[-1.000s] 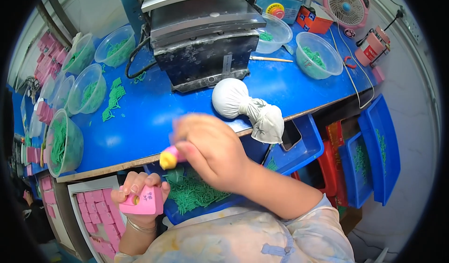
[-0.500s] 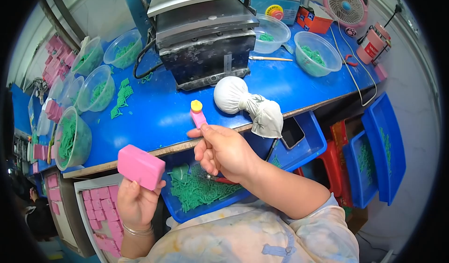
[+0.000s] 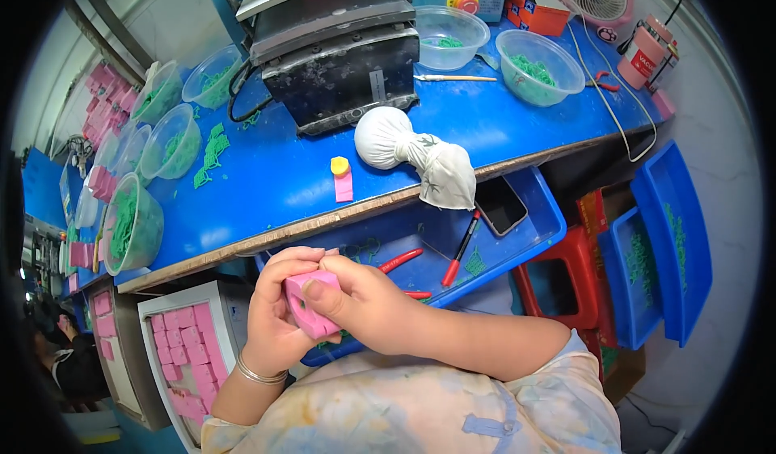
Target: Extracting green wax patterns from pink silicone molds using a wax injection machine at a production workstation.
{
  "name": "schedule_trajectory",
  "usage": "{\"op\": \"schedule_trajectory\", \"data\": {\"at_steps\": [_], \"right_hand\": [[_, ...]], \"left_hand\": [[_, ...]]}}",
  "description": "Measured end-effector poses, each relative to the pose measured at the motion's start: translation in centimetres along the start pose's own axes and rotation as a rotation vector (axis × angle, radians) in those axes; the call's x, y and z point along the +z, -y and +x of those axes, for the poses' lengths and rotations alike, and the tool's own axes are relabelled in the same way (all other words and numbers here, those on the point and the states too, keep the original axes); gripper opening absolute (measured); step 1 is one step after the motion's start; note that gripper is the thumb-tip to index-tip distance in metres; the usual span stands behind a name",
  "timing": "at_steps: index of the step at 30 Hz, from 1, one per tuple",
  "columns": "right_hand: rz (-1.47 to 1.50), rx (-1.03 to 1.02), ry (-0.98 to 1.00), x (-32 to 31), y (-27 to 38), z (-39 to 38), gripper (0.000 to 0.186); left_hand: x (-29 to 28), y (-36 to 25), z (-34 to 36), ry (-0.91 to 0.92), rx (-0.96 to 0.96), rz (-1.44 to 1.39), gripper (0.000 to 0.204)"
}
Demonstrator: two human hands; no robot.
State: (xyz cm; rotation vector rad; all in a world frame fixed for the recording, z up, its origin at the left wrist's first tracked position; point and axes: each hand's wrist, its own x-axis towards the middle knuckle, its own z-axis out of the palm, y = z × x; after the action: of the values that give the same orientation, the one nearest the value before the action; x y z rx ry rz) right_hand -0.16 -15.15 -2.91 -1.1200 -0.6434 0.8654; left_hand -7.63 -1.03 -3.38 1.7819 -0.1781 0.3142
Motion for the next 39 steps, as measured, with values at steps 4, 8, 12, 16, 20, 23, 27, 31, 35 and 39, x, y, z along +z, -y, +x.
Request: {"op": "schedule_trajectory", "data": {"at_steps": [4, 8, 12, 16, 20, 23, 27, 31, 35, 39], "right_hand": [[0.293, 0.181, -0.108, -0.4, 0.9, -0.1, 0.049], [0.286, 0.59, 0.199, -1.7, -2.5, -0.7, 0.054], [-0.032, 0.361, -0.003, -0.9, -2.5, -1.5, 0.038], [-0.484, -0.473, -0.155, -2.7, -0.8, -0.7, 0.05], [-0.896, -0.721, -0.093, -2.9, 2.2, 0.3, 0.056], [-0.889, -0.685, -0.01, -2.7, 1.8, 0.4, 0.049], [-0.715, -0.69, 0.056, -2.2, 0.2, -0.3, 0.027], [-0.499, -0.635, 0.029, -1.8, -0.4, 0.2, 0.012], [0.334, 0.209, -0.033, -0.9, -1.7, -0.5, 0.012], [0.174, 0.142, -0.088, -1.1, -1.5, -0.9, 0.011]], "left_hand": [[0.2, -0.6, 0.4, -0.192, 0.018, -0.59, 0.057], [-0.6, -1.3, 2.4, -0.327, -0.055, -1.149, 0.053], [-1.2, -0.3, 2.1, -0.289, -0.232, -1.354, 0.058], [-0.5, -0.5, 1.9, 0.009, -0.292, -1.233, 0.074], [1.0, -1.0, 1.1, -0.078, -0.426, -0.926, 0.069], [1.2, -1.2, 1.0, -0.269, -0.405, -0.913, 0.056], [0.7, -0.1, 0.7, -0.315, -0.422, -1.105, 0.055], [0.5, -1.8, 0.9, -0.308, -0.414, -1.131, 0.062], [0.0, -2.4, 1.4, -0.206, -0.329, -1.356, 0.066], [-0.5, -0.9, 2.2, -0.077, -0.238, -1.267, 0.064]]}}
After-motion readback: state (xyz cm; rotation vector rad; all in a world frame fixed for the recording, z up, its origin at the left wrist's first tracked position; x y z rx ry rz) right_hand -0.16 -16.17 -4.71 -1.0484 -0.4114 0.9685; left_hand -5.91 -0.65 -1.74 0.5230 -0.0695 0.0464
